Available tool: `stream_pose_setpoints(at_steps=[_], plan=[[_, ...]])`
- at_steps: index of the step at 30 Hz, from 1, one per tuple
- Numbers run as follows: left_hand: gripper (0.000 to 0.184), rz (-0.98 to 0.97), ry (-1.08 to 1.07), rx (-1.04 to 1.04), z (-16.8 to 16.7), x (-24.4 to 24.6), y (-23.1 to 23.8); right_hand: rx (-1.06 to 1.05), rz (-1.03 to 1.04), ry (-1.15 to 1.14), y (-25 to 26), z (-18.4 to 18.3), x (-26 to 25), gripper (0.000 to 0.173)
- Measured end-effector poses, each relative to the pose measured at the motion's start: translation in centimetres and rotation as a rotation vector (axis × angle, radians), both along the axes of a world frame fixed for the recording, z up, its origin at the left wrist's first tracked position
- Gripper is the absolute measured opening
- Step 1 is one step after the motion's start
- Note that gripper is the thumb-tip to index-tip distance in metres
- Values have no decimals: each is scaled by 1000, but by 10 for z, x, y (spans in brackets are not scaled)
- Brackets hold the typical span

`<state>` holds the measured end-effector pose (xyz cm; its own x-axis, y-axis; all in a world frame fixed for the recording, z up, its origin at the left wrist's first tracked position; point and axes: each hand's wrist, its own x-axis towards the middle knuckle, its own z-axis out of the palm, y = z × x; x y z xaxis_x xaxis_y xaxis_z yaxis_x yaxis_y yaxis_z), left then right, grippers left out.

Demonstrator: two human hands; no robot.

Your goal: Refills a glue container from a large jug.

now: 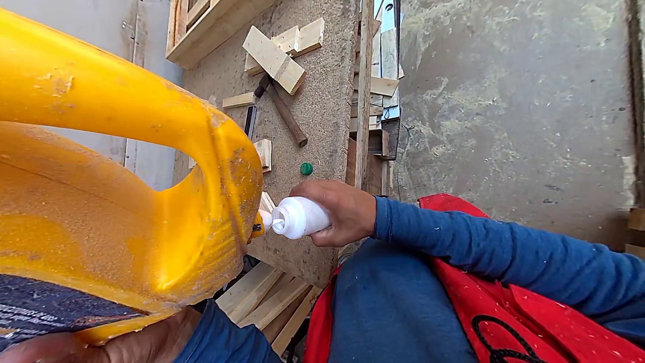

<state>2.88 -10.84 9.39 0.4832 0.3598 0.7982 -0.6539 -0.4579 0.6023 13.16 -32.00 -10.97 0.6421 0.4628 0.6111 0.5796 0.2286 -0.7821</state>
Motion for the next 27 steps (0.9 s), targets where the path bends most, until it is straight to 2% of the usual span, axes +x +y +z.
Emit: stream_pose_setpoints(at_steps=[16, 24, 27], plan=[[42, 7, -41, 44, -4, 7, -13, -10, 1, 5, 0, -2, 4, 65], [48, -6, -25, -21, -2, 9, -12, -8, 1, 7, 0, -1, 4, 66], [53, 13, -18, 15, -2, 7, -2, -16, -1, 12, 0, -1, 3, 67]])
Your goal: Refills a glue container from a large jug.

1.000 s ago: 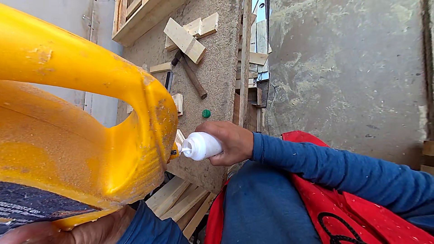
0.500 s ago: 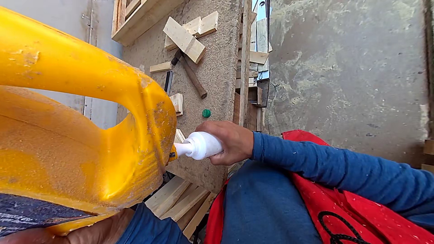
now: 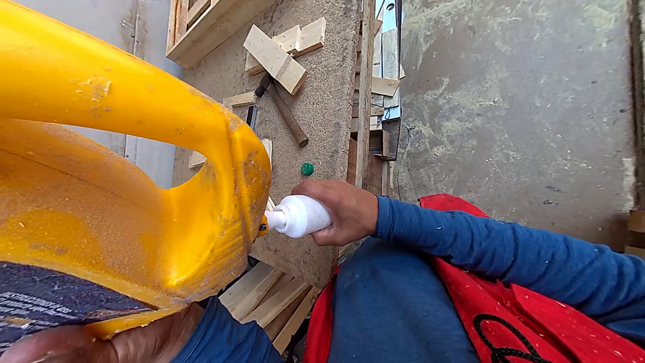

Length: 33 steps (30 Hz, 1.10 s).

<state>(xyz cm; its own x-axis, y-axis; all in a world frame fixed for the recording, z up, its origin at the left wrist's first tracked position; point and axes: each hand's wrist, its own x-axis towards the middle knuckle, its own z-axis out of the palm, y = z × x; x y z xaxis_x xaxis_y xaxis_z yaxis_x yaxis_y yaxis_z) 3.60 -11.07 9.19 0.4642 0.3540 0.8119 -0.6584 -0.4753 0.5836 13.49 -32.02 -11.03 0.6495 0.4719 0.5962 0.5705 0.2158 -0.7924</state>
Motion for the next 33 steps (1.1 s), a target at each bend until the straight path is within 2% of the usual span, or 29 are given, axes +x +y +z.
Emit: stream_pose_setpoints(at_steps=[9, 14, 24, 33], plan=[[64, -69, 57, 21, -3, -3, 20, -2, -5, -6, 0, 1, 1, 67], [50, -93, 71, 53, -3, 5, 10, -9, -14, -12, 0, 2, 2, 67], [45, -180, 117, 71, -13, 7, 22, -14, -14, -10, -2, 2, 3, 68], [47, -170, 118, 78, -16, 9, 22, -142, -17, -18, -3, 5, 4, 68]])
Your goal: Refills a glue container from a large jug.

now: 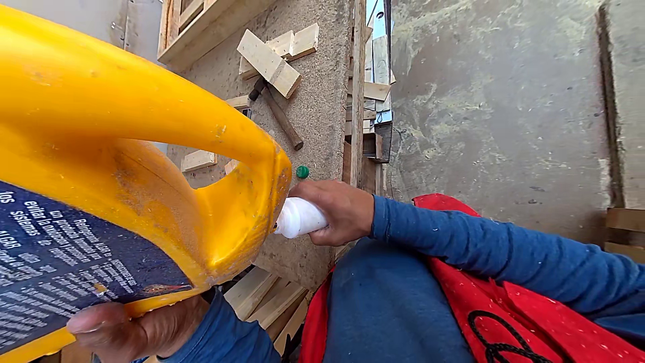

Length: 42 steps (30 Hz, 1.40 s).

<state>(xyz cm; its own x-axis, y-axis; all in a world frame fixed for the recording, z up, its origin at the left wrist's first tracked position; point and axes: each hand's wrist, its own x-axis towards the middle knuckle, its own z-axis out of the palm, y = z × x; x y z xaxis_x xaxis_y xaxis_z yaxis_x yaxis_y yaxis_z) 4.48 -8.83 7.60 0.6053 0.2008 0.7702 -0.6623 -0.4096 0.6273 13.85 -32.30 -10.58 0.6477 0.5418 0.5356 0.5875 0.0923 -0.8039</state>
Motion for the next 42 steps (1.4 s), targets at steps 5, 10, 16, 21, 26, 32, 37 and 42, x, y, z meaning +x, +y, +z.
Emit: stream_pose_setpoints(at_steps=[5, 10, 16, 21, 26, 32, 37, 42], plan=[[54, 16, -18, -59, 1, 7, 2, -1, 4, 24, 1, 0, 1, 66], [60, 23, -12, -93, -3, 8, 9, -12, -2, 32, 2, 1, 2, 66], [55, 48, -31, -85, -10, 10, 3, -2, -5, 45, 2, 4, 2, 64], [56, 36, -22, -105, -13, 12, 3, -22, -16, 49, 2, 6, 2, 63], [64, -24, 22, -148, -18, 9, 6, -81, -21, 30, 2, 9, 3, 64], [48, -163, 216, -194, -24, 4, 3, -95, -54, 2, 1, 6, 7, 63], [45, -93, 127, -227, -24, 14, 2, -92, -31, 27, 6, 4, 9, 65], [45, -32, 58, -245, -20, 15, -3, -75, 22, 51, 10, 3, 11, 64]])
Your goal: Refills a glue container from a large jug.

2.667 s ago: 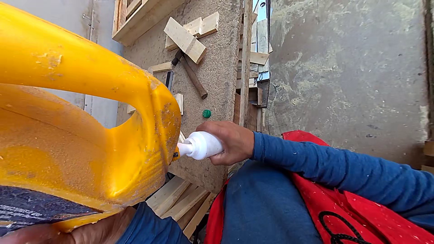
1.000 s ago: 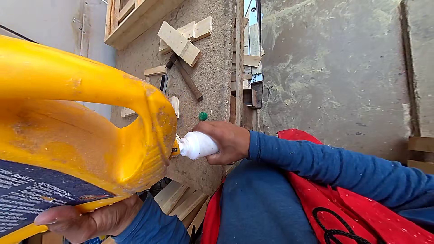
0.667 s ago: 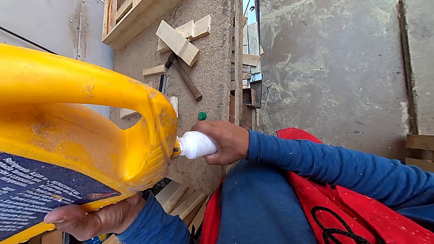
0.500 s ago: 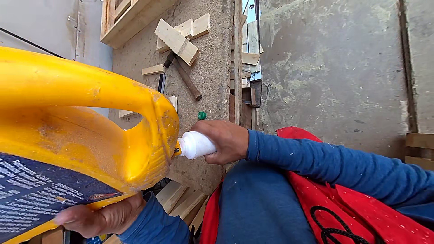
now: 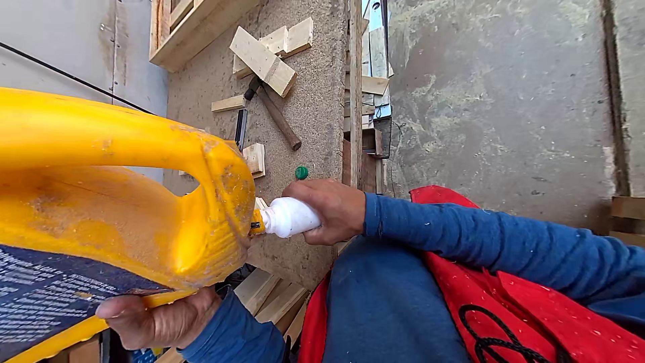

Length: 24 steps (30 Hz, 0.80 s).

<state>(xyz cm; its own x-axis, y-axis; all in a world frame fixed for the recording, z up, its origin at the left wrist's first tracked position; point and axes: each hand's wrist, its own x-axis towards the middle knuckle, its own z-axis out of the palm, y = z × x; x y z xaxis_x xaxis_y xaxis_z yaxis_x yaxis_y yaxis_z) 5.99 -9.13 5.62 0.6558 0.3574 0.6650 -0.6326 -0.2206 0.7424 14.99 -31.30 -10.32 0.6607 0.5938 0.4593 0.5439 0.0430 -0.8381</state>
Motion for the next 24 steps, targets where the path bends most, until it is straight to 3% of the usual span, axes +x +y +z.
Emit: stream_pose_setpoints(at_steps=[9, 24], plan=[[58, 41, -19, 55, 22, -1, -8, 36, 13, 23, 1, -5, 2, 64], [57, 87, -48, 39, 29, -1, -20, 135, 10, -25, -3, -10, 3, 66]])
